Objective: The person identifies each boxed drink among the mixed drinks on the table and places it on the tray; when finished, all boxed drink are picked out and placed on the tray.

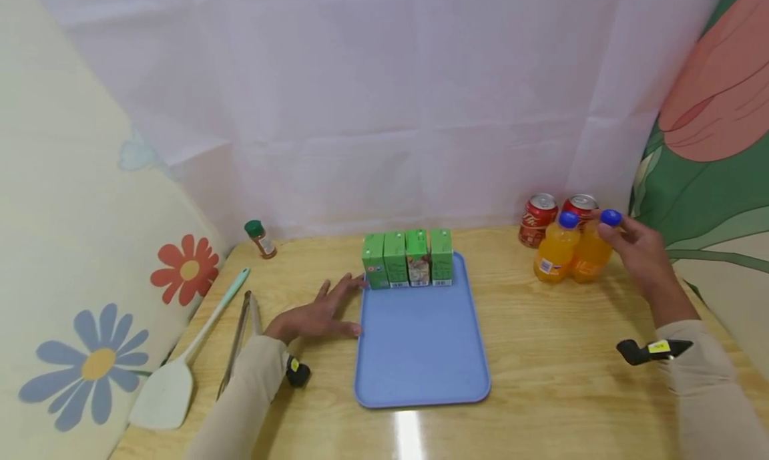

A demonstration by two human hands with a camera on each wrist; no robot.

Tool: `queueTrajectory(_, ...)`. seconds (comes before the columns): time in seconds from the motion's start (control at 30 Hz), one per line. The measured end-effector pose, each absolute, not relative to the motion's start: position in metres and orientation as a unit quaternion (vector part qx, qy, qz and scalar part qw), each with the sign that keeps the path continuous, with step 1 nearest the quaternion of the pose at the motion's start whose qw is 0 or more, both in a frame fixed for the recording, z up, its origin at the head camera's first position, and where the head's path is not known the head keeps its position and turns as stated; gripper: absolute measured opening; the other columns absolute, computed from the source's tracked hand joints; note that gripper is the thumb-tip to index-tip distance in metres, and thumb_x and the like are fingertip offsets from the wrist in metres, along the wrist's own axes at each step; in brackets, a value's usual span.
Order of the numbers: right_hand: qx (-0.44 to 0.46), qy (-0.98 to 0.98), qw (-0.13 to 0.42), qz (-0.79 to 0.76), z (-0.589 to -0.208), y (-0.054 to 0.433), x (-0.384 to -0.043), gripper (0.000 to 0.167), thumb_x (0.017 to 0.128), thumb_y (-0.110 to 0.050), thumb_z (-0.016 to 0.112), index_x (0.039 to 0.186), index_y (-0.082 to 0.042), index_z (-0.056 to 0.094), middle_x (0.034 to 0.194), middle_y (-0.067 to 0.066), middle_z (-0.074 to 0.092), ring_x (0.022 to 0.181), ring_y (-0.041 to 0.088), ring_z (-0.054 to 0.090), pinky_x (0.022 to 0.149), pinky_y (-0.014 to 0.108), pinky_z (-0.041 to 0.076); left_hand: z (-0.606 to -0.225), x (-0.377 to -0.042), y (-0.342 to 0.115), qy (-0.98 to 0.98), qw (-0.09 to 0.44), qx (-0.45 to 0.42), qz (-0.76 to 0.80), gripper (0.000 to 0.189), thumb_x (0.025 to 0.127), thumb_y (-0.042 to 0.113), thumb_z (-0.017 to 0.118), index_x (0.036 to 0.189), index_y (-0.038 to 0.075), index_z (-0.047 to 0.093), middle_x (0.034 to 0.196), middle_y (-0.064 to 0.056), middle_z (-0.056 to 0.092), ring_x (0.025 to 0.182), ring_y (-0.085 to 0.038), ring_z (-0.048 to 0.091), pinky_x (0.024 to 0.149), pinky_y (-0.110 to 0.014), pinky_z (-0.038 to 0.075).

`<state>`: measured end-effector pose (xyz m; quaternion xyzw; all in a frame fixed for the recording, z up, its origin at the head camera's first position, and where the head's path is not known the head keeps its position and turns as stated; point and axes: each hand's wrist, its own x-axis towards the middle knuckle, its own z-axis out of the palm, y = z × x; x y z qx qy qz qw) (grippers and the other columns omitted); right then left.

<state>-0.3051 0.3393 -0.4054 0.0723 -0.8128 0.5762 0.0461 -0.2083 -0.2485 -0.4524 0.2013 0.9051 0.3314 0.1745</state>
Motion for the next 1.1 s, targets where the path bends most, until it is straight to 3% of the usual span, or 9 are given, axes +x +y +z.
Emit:
queueTrajectory(0.07, 0.07, -0.794, 0.051, 0.601, -0.405, 0.341, -0.305, 0.049, 0.102, -0.029, 0.059, 0.148, -0.013, 0.051, 0.124, -0.025, 0.059, 0.104, -0.009, 0.053, 0.082, 0.005, 0.047, -0.453, -0.209, -0.248, 0.905, 0.174, 0.202, 0.331, 0.094, 0.087, 0.053, 0.075, 0.16, 0.029, 0.02, 0.169, -0.001, 0.001, 0.152, -0.025, -0.014, 0.118, -0.047, -0.02)
queueTrajectory(0.3, 0.033, -0.842, 0.076, 0.533, -0.397, 0.342, -0.301, 0.054, 0.101, -0.045, 0.053, 0.149, -0.021, 0.051, 0.149, -0.011, 0.05, 0.121, 0.001, 0.047, 0.092, 0.006, 0.043, -0.454, -0.21, -0.248, 0.906, 0.178, 0.198, 0.329, 0.095, 0.086, 0.053, 0.075, 0.16, 0.029, 0.02, 0.169, -0.001, 0.001, 0.152, -0.025, -0.014, 0.118, -0.047, -0.021)
queueTrajectory(0.53, 0.056, -0.834, 0.111, 0.538, -0.378, 0.343, -0.3, 0.051, 0.102, -0.04, 0.053, 0.147, -0.016, 0.054, 0.139, -0.015, 0.058, 0.117, -0.001, 0.049, 0.091, 0.004, 0.043, -0.455, -0.21, -0.248, 0.909, 0.175, 0.196, 0.325, 0.094, 0.086, 0.053, 0.075, 0.159, 0.03, 0.021, 0.169, -0.001, 0.001, 0.152, -0.025, -0.013, 0.118, -0.047, -0.02)
queueTrajectory(0.73, 0.044, -0.831, 0.129, 0.54, -0.355, 0.339, -0.3, 0.05, 0.102, -0.039, 0.051, 0.148, -0.021, 0.052, 0.148, -0.011, 0.052, 0.124, 0.003, 0.047, 0.1, 0.008, 0.04, -0.454, -0.21, -0.248, 0.907, 0.178, 0.196, 0.327, 0.094, 0.086, 0.053, 0.075, 0.159, 0.029, 0.021, 0.169, -0.001, 0.001, 0.152, -0.025, -0.013, 0.118, -0.047, -0.02)
queueTrajectory(1.1, 0.089, -0.802, 0.176, 0.564, -0.306, 0.329, -0.302, 0.042, 0.101, -0.029, 0.057, 0.14, -0.015, 0.061, 0.138, -0.007, 0.061, 0.112, 0.002, 0.056, 0.083, 0.003, 0.046, -0.454, -0.21, -0.248, 0.907, 0.18, 0.188, 0.33, 0.093, 0.086, 0.053, 0.075, 0.159, 0.032, 0.022, 0.169, -0.001, 0.0, 0.152, -0.024, -0.013, 0.118, -0.047, -0.02)
